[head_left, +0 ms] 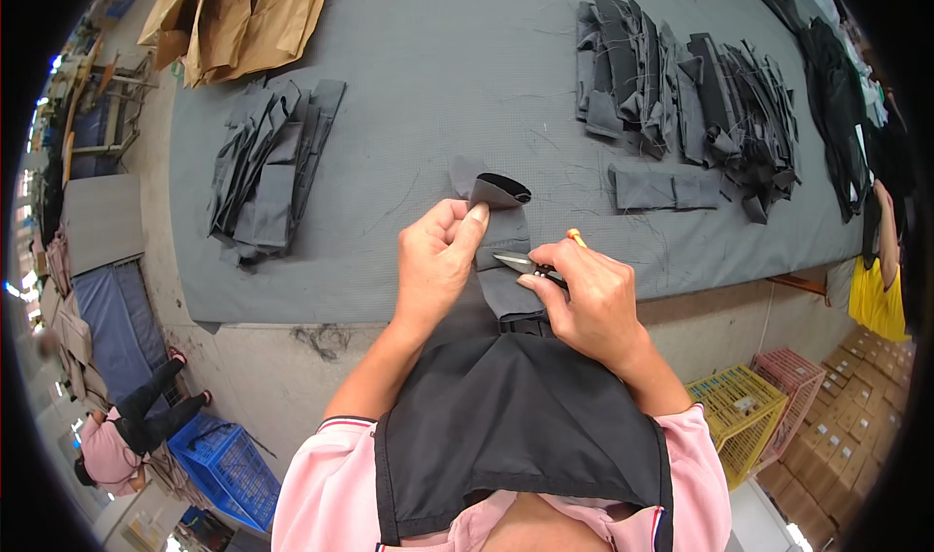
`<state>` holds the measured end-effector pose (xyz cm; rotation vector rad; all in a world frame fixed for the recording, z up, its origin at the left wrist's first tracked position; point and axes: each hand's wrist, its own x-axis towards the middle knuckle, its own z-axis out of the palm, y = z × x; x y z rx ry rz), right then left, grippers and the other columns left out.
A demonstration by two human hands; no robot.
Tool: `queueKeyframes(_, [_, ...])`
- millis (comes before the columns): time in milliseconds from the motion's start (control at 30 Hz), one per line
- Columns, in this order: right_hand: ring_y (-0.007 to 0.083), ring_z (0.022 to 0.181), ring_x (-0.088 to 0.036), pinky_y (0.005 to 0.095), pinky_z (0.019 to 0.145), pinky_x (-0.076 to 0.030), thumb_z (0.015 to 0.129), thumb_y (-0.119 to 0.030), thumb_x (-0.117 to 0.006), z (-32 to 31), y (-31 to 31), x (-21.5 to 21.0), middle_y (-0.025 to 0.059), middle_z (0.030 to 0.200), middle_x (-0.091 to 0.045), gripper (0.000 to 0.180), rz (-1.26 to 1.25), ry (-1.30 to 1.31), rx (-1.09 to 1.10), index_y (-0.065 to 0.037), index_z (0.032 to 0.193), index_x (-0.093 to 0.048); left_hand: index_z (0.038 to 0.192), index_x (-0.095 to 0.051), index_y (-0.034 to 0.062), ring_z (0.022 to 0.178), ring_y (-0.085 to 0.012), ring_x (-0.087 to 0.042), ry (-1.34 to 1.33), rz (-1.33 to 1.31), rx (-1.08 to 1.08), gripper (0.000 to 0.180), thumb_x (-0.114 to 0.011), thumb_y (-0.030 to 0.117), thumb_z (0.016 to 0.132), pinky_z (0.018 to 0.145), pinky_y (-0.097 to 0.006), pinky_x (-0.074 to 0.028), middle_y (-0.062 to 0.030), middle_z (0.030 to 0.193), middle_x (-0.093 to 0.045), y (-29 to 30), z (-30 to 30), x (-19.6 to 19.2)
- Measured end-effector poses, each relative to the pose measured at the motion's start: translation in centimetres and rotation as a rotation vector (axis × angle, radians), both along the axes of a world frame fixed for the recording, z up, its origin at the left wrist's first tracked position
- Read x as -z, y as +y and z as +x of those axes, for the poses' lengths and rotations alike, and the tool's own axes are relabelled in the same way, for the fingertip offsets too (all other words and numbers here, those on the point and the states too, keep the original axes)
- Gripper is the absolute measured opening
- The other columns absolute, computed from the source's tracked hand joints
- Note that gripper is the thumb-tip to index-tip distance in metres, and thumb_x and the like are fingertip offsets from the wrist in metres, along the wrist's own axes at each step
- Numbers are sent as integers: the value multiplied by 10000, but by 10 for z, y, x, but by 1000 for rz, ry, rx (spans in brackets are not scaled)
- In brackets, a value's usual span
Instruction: Trim loose threads from fabric garment components using small snips.
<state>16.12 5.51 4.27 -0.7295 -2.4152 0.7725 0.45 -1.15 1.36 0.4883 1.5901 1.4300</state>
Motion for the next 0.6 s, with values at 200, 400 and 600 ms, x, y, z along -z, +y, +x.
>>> queueKeyframes(200, [227,562,-573,316,492,-447,740,-104,-698,0,-1,3,62,733,-568,179,-79,3,11,-30,838,-567,800,-608,9,495,13,-287,114,3,16,189,-599,167,903,431,-199,-219,108,521,-392,-1,3,0])
queueKeyframes(400, [221,564,-572,314,477,-453,713,-91,-711,-2,-2,-2,61,787,-524,192,-91,-16,19,-20,826,-573,815,-616,12,499,14,-292,87,6,38,181,-596,166,907,432,-198,-217,107,529,-405,-2,4,0])
queueKeyframes(600, [217,573,-568,310,482,-454,692,-84,-720,1,-5,-6,60,779,-508,194,-17,-67,35,-23,805,-575,859,-621,17,566,23,-296,33,-45,59,109,-588,110,906,498,-166,-221,116,643,-439,-2,4,-2])
